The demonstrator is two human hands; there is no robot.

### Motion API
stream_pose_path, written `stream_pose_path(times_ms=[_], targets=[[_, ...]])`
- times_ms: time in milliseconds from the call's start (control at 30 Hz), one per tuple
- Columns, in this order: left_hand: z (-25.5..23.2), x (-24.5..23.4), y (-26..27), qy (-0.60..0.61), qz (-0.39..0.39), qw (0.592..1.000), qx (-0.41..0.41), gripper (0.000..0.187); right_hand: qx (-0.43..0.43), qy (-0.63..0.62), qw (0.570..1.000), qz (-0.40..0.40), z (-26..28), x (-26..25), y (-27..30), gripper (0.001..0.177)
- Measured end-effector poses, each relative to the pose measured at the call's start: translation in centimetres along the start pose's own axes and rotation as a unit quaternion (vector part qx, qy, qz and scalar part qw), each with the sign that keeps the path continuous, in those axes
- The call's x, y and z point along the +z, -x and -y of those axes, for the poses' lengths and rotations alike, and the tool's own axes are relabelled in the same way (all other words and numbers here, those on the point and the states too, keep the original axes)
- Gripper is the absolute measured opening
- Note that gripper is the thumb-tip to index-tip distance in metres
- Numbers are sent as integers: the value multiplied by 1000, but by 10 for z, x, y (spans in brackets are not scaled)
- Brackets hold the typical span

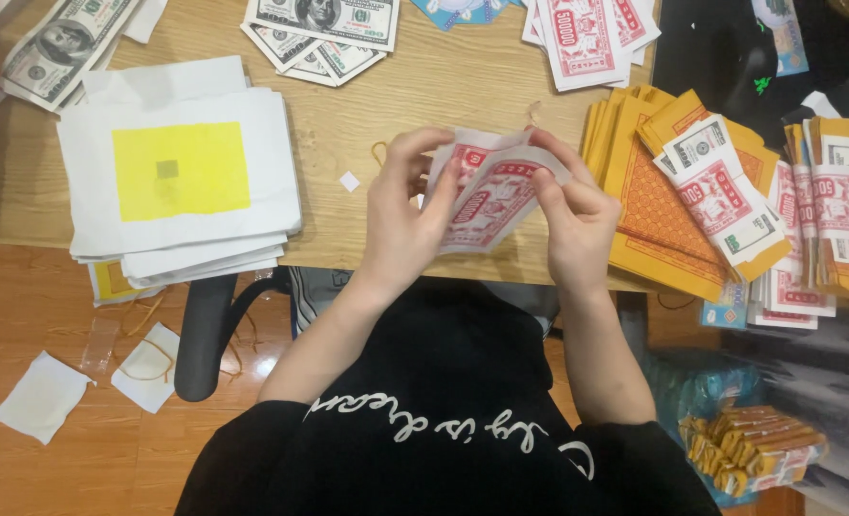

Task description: The person bundles stacks of ritual paper currency by hand, selecting sheets from different piles and securing the stack with a rubber band.

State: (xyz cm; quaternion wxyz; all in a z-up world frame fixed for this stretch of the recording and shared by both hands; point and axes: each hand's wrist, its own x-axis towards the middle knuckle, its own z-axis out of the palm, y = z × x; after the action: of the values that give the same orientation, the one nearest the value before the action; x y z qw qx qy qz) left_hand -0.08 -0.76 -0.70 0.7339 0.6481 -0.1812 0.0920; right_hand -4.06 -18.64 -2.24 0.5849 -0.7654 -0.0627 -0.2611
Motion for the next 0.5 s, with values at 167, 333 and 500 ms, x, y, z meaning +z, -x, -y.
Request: stream_pose_path(times_ms=[167,333,500], targets=[[-1,-5,-3,1,59,998,-6,16,34,-17,999,-9,12,6,-3,13],[24,-5,-1,112,90,987,-69,13,51,-42,998,-2,11,5,-3,13],[28,-5,1,103,69,990,-64,12,58,-56,997,4,11,5,-2,14]])
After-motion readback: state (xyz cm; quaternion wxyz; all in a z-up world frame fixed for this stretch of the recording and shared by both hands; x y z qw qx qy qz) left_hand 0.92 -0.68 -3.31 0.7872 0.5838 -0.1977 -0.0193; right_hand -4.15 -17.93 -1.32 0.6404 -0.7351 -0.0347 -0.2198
